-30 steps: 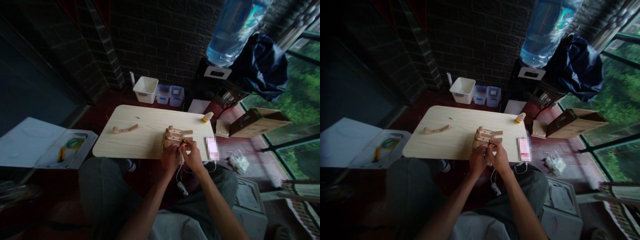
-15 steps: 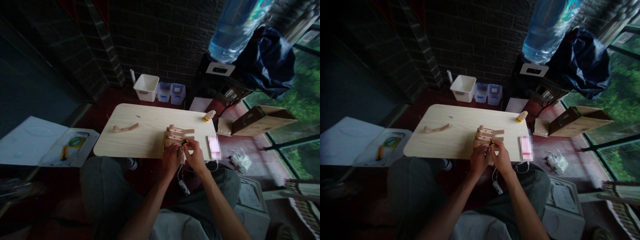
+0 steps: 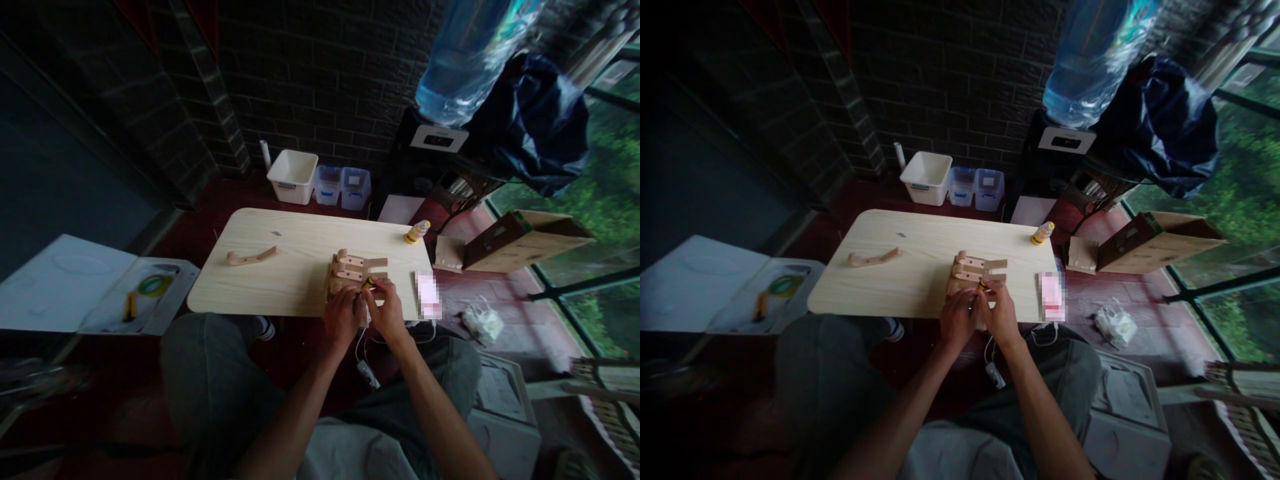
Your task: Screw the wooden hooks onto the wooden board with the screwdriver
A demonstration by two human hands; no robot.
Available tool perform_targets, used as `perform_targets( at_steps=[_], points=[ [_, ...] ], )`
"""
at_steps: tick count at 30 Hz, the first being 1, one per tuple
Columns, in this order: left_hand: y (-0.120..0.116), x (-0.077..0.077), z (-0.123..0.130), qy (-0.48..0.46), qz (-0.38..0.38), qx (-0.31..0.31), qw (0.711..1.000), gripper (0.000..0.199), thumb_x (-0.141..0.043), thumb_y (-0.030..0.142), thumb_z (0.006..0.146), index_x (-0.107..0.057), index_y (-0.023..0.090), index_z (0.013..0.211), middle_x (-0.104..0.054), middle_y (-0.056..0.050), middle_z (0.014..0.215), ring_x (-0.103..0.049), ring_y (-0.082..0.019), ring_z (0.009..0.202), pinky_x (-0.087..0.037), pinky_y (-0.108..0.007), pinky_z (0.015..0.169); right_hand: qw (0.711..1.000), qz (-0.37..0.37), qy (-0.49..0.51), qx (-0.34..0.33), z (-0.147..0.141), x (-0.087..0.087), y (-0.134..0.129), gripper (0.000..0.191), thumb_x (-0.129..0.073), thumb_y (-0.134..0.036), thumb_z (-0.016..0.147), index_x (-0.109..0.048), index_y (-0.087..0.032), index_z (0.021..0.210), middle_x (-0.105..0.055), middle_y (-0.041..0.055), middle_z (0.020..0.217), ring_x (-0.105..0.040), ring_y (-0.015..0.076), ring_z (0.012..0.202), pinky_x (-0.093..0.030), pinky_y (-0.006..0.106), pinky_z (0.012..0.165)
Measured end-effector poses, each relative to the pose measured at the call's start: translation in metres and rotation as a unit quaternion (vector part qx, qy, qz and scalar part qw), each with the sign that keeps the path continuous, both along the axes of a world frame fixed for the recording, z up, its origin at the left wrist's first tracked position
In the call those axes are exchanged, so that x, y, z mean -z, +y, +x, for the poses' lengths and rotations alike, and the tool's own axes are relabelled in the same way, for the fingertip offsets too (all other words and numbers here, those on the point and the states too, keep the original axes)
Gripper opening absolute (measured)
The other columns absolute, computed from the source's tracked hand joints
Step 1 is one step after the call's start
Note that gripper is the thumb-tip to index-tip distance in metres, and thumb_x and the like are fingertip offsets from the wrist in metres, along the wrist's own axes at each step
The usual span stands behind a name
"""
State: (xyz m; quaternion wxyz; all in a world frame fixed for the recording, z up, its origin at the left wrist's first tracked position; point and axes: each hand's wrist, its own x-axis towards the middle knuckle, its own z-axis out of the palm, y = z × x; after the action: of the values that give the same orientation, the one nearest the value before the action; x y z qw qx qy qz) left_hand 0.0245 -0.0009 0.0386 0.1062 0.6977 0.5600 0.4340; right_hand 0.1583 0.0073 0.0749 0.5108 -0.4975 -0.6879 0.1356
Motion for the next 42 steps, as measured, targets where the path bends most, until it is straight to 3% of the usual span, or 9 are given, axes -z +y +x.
perform_targets(
  at_steps=[7, 15, 22, 42],
  points=[
    [-0.0011, -0.0003, 0.0007, -0.006, -0.007, -0.007, 1.0, 0.016, -0.056, 0.032, 0.101, -0.067, 0.024, 0.111, -0.076, -0.008, 0.115, -0.071, -0.024, 0.109, -0.057, -0.041, 0.096, 1.0, -0.011, 0.022, 0.012, 0.003, 0.0033, -0.0019, 0.034, -0.067, -0.034, 0.096, -0.055, -0.023, 0.126, -0.068, 0.0112, 0.113, -0.074, 0.023, 0.092, -0.068, 0.043, 0.078],
    [-0.0012, -0.001, -0.0002, 0.001, -0.004, -0.004, 1.0, 0.016, -0.056, 0.031, 0.101, -0.066, 0.025, 0.112, -0.076, -0.008, 0.117, -0.071, -0.025, 0.11, -0.056, -0.042, 0.096, 0.999, -0.026, -0.016, -0.013, 0.0066, -0.0028, -0.0083, 0.033, -0.063, -0.033, 0.099, -0.055, -0.022, 0.129, -0.071, 0.0138, 0.118, -0.074, 0.0264, 0.109, -0.065, 0.046, 0.091],
    [-0.001, -0.0015, -0.0005, -0.007, 0.0, 0.002, 1.0, 0.016, -0.056, 0.03, 0.1, -0.066, 0.024, 0.111, -0.075, -0.007, 0.117, -0.071, -0.023, 0.11, -0.056, -0.04, 0.099, 0.999, -0.046, 0.001, -0.029, 0.0035, -0.0034, -0.0054, 0.034, -0.061, -0.036, 0.101, -0.054, -0.022, 0.131, -0.071, 0.0132, 0.118, -0.077, 0.0222, 0.092, -0.068, 0.041, 0.08],
    [-0.0005, 0.0011, 0.0009, -0.006, 0.011, -0.006, 1.0, 0.013, -0.06, 0.028, 0.099, -0.067, 0.023, 0.108, -0.076, -0.006, 0.116, -0.071, -0.023, 0.11, -0.055, -0.039, 0.099, 0.999, -0.033, 0.029, -0.024, 0.0043, -0.0001, -0.0042, 0.032, -0.065, -0.034, 0.099, -0.054, -0.023, 0.127, -0.068, 0.0104, 0.116, -0.076, 0.0199, 0.087, -0.068, 0.039, 0.077]
  ],
)
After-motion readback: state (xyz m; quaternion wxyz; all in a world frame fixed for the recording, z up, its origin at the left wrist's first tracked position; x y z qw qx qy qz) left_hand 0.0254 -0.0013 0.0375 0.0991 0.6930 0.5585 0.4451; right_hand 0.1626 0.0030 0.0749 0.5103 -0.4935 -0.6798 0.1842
